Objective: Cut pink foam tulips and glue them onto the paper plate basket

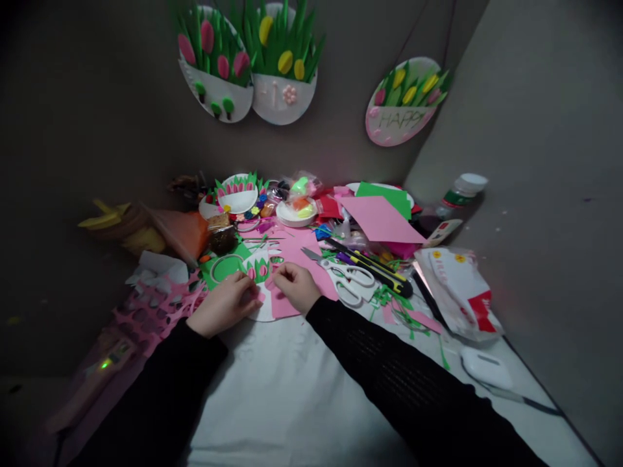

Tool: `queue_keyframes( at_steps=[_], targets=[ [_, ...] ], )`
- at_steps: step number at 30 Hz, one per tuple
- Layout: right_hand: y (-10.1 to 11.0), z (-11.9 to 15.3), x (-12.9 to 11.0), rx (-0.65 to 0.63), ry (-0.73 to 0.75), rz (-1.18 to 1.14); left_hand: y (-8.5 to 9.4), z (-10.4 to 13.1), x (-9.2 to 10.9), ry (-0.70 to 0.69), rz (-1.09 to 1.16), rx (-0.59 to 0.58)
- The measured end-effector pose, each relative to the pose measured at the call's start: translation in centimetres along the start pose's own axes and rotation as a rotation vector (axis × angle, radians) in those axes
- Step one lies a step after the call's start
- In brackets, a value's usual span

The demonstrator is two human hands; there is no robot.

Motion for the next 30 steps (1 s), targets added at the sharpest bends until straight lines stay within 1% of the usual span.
queue_keyframes(
  at_steps=[6,13,18,22,25,30],
  targets=[
    [-0.65,0.23,-0.05,-0.05,-0.023,0.024,-0.15,0.21,-0.19,-0.045,0.035,-0.01],
    [-0.73,0.26,0.16,-0.037,-0.017,0.029,-0.68,0.51,-0.13,-0.043,-0.037,-0.049],
    [-0.83,0.46,-0.29,-0.034,-0.012,0.066,-0.44,0.64,-0.14,-0.042,0.063,-0.026],
    [-1.01,0.41,-0.34,-0.063,0.003,0.12,-0.33,0.7,-0.22,-0.079,0.163,-0.029],
    [-1.0,0.33,-0.21,-0.074,0.024,0.196,-0.36,0.66,-0.37,-0.09,0.232,-0.029],
    [-0.96,0.58,-0.67,-0.075,0.061,0.317,-0.42,0.64,-0.84,-0.069,0.322,-0.039]
  ],
)
Point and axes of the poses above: each hand's wrist, its own z-axis away from the middle knuckle, its own y-axis out of the back of the hand, x = y × z, the point moved 6 cm from there along -z, towards the middle knuckle
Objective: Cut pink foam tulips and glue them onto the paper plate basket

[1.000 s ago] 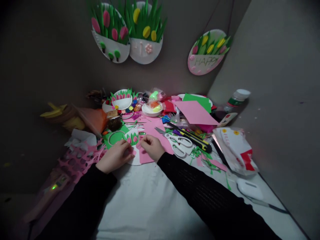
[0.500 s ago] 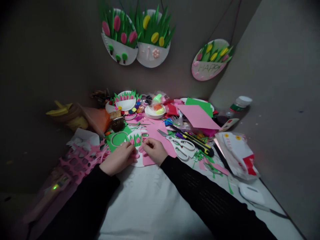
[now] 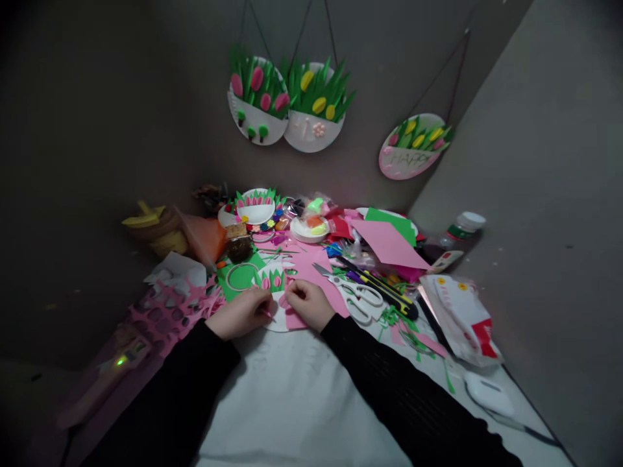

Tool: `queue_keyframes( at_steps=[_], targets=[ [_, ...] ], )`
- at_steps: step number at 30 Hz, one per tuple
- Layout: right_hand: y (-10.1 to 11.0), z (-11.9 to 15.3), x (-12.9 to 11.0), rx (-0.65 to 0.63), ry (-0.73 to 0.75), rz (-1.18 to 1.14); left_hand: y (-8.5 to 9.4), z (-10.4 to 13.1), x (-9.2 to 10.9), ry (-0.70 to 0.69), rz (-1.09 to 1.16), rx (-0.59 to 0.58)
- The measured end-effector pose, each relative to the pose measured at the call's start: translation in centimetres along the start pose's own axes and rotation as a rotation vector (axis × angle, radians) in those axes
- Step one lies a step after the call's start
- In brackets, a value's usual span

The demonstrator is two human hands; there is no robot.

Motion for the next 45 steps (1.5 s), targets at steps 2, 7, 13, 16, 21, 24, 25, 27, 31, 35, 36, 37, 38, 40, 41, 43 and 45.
queue_keyframes(
  at_steps=[2,7,13,16,21,24,25,27,31,35,36,37,38,40,41,43,45],
  targets=[
    [-0.1,0.0,-0.4,-0.034,0.009,0.078,0.3,0.0,-0.3,0.008,0.056,0.009],
    [-1.2,-1.0,-1.7,-0.208,0.068,0.364,3.1,0.1,-1.9,0.053,0.328,0.347],
    [-3.0,-2.6,-2.6,-0.275,0.213,0.673,4.0,0.4,-3.2,0.143,0.54,0.553],
    [-3.4,-2.8,-2.4,-0.265,0.26,0.748,4.1,0.5,-2.9,0.132,0.533,0.558],
    [-3.4,-2.7,-1.9,-0.217,0.298,0.819,4.1,0.6,-2.6,0.116,0.451,0.566],
    [-3.6,-2.4,-1.7,-0.183,0.328,0.869,4.0,0.6,-2.5,0.116,0.37,0.565],
    [-3.6,-2.3,-1.6,-0.17,0.335,0.877,4.0,0.6,-2.5,0.119,0.345,0.564],
    [-3.6,-2.2,-1.5,-0.143,0.335,0.873,4.0,0.6,-2.4,0.118,0.304,0.564],
    [-2.8,-2.4,-1.5,-0.063,0.331,0.758,4.2,0.6,-2.2,0.071,0.236,0.576],
    [-0.8,-2.3,-2.5,0.064,0.314,0.52,4.1,0.4,-2.1,0.046,0.243,0.567],
    [-0.3,-2.2,-2.7,0.082,0.297,0.471,3.9,0.4,-2.0,0.047,0.265,0.549],
    [0.1,-1.9,-2.9,0.087,0.28,0.433,3.7,0.3,-1.8,0.049,0.294,0.525],
    [0.3,-1.7,-3.0,0.077,0.267,0.403,3.4,0.1,-1.6,0.051,0.332,0.495],
    [0.4,-1.0,-3.0,0.034,0.239,0.349,2.5,-0.1,-1.2,0.058,0.437,0.436],
    [0.4,-0.8,-2.9,0.012,0.224,0.324,2.1,-0.3,-0.9,0.062,0.498,0.41],
    [0.2,-0.3,-2.6,-0.018,0.198,0.271,1.0,-0.5,-0.5,0.063,0.61,0.363],
    [0.1,-0.1,-2.3,-0.026,0.177,0.22,0.1,-0.8,-0.3,0.05,0.683,0.317]
  ],
)
Point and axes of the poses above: each hand's wrist, its own z-axis away from the middle knuckle, its own y-axis out of the back of the hand, x = y × z, the point moved 6 cm from there along -z, towards the middle knuckle
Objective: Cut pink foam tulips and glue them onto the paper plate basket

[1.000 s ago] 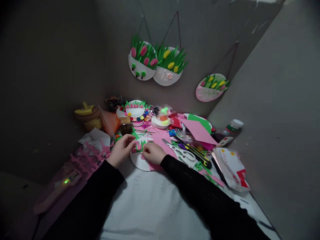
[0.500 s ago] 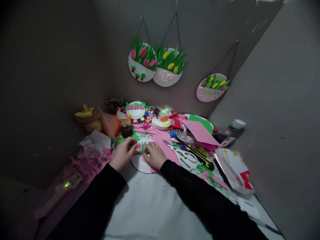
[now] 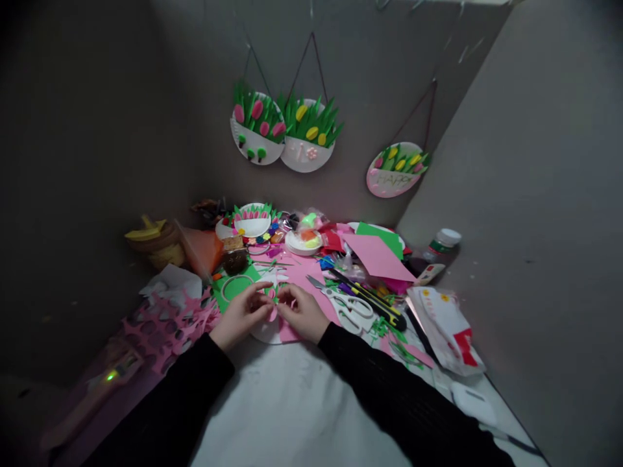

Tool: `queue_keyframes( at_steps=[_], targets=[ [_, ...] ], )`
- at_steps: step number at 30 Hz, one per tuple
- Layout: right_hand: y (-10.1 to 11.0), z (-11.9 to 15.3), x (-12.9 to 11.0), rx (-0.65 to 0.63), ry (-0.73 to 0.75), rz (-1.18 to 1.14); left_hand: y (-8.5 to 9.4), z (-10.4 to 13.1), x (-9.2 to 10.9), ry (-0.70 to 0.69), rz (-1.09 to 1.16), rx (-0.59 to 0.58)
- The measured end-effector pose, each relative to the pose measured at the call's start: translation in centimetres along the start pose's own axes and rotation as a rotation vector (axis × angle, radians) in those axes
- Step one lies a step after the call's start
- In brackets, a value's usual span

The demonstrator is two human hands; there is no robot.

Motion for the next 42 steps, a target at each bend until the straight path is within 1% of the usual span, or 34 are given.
queue_keyframes(
  at_steps=[2,3,5,8,11,15,18,21,25,29,31,33,36,38,42],
  targets=[
    [-0.1,0.1,0.2,0.003,-0.007,-0.043,-0.6,0.1,-0.3,0.005,0.022,-0.028],
    [-0.2,0.2,0.3,0.005,-0.009,-0.058,-0.6,0.1,-0.4,0.008,0.014,-0.024],
    [-0.3,0.3,0.6,0.01,-0.013,-0.084,-0.6,0.2,-0.3,0.003,-0.04,0.01],
    [-0.3,0.4,0.8,0.038,-0.011,-0.124,-0.5,0.4,0.5,-0.046,-0.152,0.056],
    [0.1,0.3,1.2,0.108,-0.017,-0.173,-0.7,0.5,1.1,-0.069,-0.168,0.106],
    [0.9,0.4,1.9,0.225,-0.037,-0.227,-0.9,0.4,0.5,0.044,-0.13,0.141],
    [1.2,0.6,1.8,0.25,-0.018,-0.24,-0.9,0.4,0.2,0.113,-0.11,0.162],
    [1.4,0.7,0.8,0.229,0.072,-0.211,-0.7,0.3,0.2,0.168,-0.002,0.185],
    [1.6,0.9,-1.0,0.172,0.28,-0.114,-0.6,0.4,0.0,0.275,0.172,0.182],
    [1.8,0.9,-1.1,0.174,0.378,-0.052,-0.7,0.5,-0.1,0.301,0.228,0.174],
    [1.8,1.0,-1.1,0.175,0.413,-0.043,-0.7,0.5,-0.1,0.288,0.253,0.176],
    [1.9,1.0,-1.0,0.19,0.421,-0.036,-0.6,0.5,0.2,0.237,0.234,0.17],
    [2.0,1.0,-0.9,0.219,0.389,-0.029,-0.5,0.5,1.1,0.104,0.089,0.146],
    [2.1,1.0,-0.9,0.226,0.362,-0.039,-0.5,0.5,1.7,0.039,0.007,0.133],
    [2.1,1.0,-1.1,0.218,0.294,-0.072,-0.6,0.5,1.9,-0.001,-0.062,0.149]
  ],
)
Point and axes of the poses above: each hand's wrist, its own z-axis away from the middle knuckle, its own y-axis out of the back of the hand, x = y × z, the point moved 6 cm from there along -z, towards the middle knuckle
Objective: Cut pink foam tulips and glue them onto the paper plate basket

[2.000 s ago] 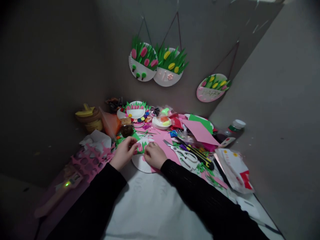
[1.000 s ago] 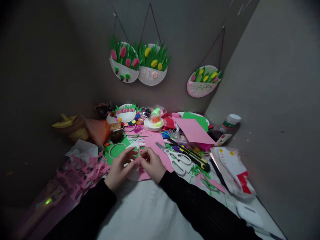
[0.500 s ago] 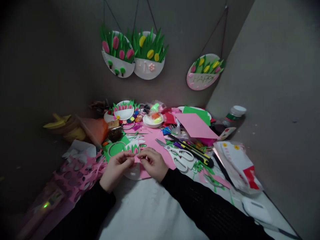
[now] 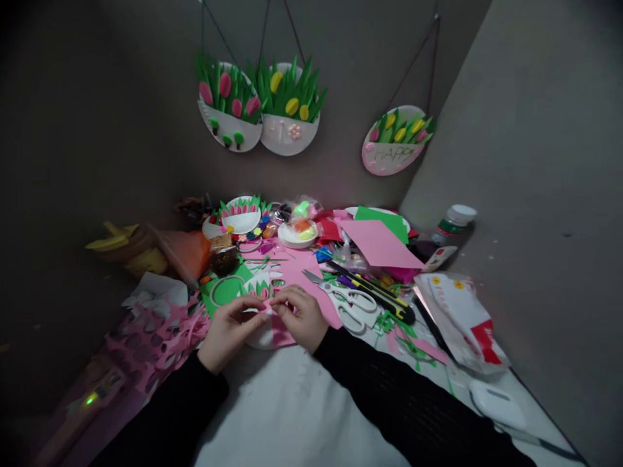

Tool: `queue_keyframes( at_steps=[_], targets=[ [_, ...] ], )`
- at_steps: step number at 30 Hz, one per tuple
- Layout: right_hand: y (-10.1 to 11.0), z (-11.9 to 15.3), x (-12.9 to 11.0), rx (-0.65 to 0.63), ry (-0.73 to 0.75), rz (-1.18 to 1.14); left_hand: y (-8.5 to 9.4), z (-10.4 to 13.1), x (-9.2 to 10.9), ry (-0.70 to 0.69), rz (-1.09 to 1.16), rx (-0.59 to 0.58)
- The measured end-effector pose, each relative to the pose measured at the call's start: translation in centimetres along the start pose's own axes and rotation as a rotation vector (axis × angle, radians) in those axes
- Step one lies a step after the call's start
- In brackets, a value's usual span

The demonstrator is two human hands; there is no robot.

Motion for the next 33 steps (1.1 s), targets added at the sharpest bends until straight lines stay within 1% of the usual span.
queue_keyframes(
  at_steps=[5,8,10,13,20,25,33],
  targets=[
    [-0.2,0.1,0.0,0.003,-0.082,-0.033,0.2,0.0,0.2,-0.067,-0.066,0.036],
    [-0.4,0.2,0.7,0.026,-0.188,-0.089,0.2,0.0,0.1,-0.036,-0.056,0.039],
    [-0.5,0.3,1.0,0.029,-0.226,-0.138,0.2,0.1,0.1,-0.008,-0.054,0.044],
    [-0.7,0.2,1.0,0.024,-0.242,-0.192,0.1,0.1,0.0,-0.001,-0.042,0.054],
    [-0.7,0.4,0.7,0.072,-0.309,-0.186,-0.2,0.2,0.3,-0.067,-0.031,0.082],
    [-0.8,0.4,0.6,0.093,-0.305,-0.188,-0.1,0.3,0.3,-0.028,0.025,0.112],
    [-0.8,0.5,0.7,0.103,-0.313,-0.186,-0.3,0.3,0.0,0.017,0.067,0.123]
  ],
)
Point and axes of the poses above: each hand's wrist, its own z-axis away from the middle knuckle, its own y-axis out of the back of the hand, x = y × z, the point moved 6 cm from there along -z, towards the middle knuckle
